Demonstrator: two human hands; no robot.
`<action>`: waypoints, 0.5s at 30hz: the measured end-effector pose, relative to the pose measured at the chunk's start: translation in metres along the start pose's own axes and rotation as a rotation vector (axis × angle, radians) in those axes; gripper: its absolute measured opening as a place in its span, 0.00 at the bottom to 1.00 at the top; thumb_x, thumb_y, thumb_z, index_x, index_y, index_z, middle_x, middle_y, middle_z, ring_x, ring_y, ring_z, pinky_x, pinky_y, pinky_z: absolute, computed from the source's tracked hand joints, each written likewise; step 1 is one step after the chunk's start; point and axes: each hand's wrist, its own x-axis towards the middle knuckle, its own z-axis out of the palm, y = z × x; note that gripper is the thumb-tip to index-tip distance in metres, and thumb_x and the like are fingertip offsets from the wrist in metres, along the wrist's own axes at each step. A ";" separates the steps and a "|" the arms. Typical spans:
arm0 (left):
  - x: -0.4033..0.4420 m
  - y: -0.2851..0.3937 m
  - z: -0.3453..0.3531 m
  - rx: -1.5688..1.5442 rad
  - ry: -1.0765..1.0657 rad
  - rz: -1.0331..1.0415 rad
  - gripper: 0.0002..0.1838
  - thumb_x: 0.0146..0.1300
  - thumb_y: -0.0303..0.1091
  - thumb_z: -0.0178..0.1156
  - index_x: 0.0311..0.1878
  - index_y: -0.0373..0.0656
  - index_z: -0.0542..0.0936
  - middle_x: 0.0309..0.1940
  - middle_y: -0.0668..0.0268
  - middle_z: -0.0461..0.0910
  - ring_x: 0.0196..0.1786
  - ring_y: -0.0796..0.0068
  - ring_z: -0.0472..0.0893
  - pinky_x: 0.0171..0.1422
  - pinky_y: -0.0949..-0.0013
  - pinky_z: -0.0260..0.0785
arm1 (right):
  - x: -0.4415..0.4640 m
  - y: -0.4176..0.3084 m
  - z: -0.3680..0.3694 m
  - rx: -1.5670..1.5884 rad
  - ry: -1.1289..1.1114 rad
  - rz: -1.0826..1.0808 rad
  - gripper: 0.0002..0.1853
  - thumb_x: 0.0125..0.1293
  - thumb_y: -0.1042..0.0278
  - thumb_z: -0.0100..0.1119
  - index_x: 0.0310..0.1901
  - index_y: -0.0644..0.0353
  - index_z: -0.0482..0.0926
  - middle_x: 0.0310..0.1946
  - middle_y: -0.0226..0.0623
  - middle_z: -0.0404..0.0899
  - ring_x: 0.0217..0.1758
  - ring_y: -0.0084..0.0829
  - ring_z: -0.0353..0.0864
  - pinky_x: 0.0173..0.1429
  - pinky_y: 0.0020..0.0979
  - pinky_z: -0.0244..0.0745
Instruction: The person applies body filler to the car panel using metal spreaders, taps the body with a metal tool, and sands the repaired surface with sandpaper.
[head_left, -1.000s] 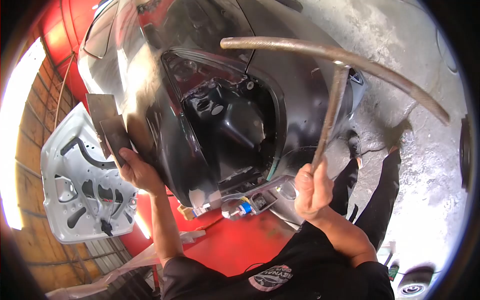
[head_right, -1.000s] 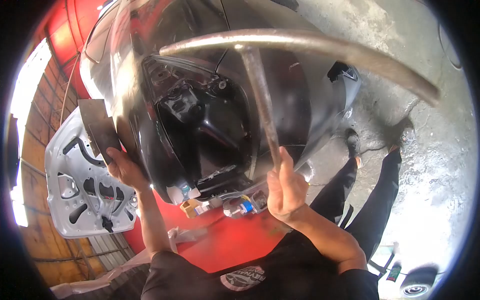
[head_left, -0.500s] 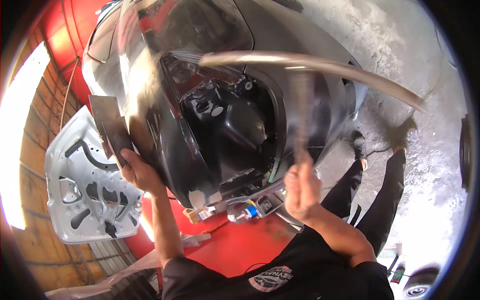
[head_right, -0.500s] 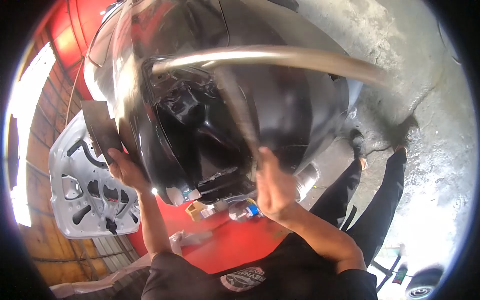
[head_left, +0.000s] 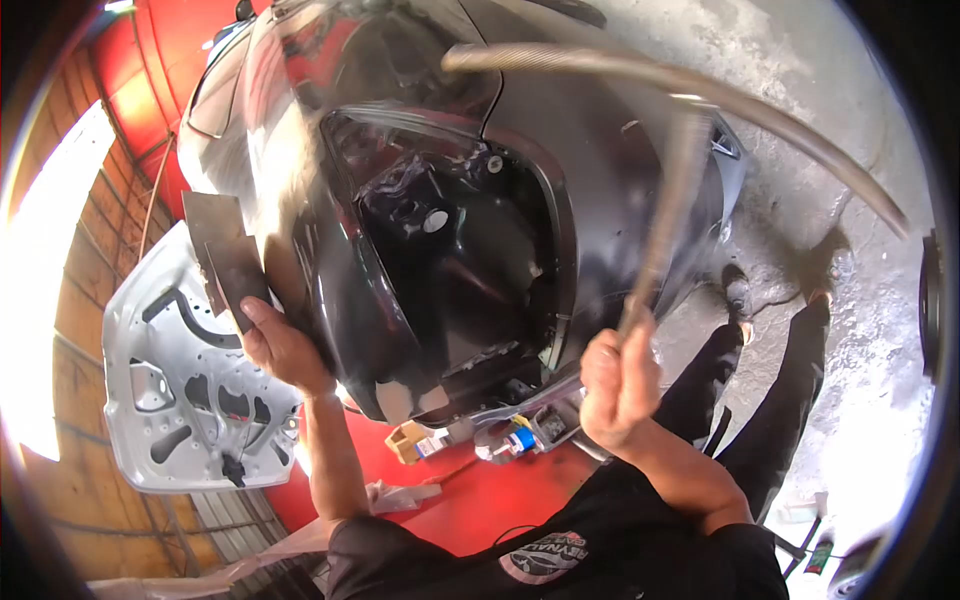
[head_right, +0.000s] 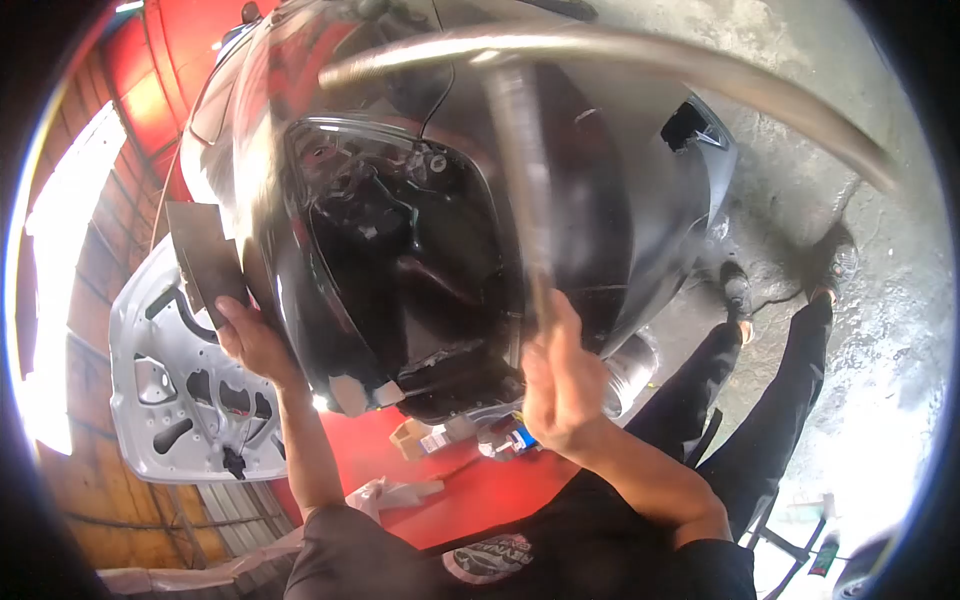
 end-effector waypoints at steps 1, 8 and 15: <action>-0.003 0.002 0.000 0.003 0.010 -0.006 0.22 0.79 0.47 0.57 0.51 0.32 0.82 0.42 0.63 0.83 0.42 0.77 0.79 0.46 0.71 0.74 | 0.002 0.003 0.011 -0.043 -0.055 -0.034 0.25 0.73 0.82 0.55 0.70 0.77 0.67 0.47 0.56 0.84 0.30 0.47 0.85 0.36 0.32 0.80; -0.005 0.002 -0.005 -0.017 -0.022 0.008 0.22 0.79 0.47 0.57 0.50 0.31 0.81 0.38 0.65 0.82 0.38 0.79 0.78 0.42 0.72 0.72 | 0.012 -0.002 0.005 -0.061 -0.224 0.074 0.25 0.73 0.80 0.56 0.70 0.74 0.68 0.48 0.57 0.85 0.40 0.51 0.89 0.42 0.35 0.83; -0.003 0.009 0.009 -0.018 0.018 0.023 0.22 0.79 0.47 0.57 0.42 0.33 0.80 0.31 0.68 0.78 0.33 0.81 0.74 0.38 0.74 0.68 | -0.003 0.006 0.009 -0.030 -0.027 0.072 0.25 0.72 0.79 0.57 0.69 0.78 0.68 0.52 0.60 0.82 0.36 0.49 0.89 0.38 0.37 0.83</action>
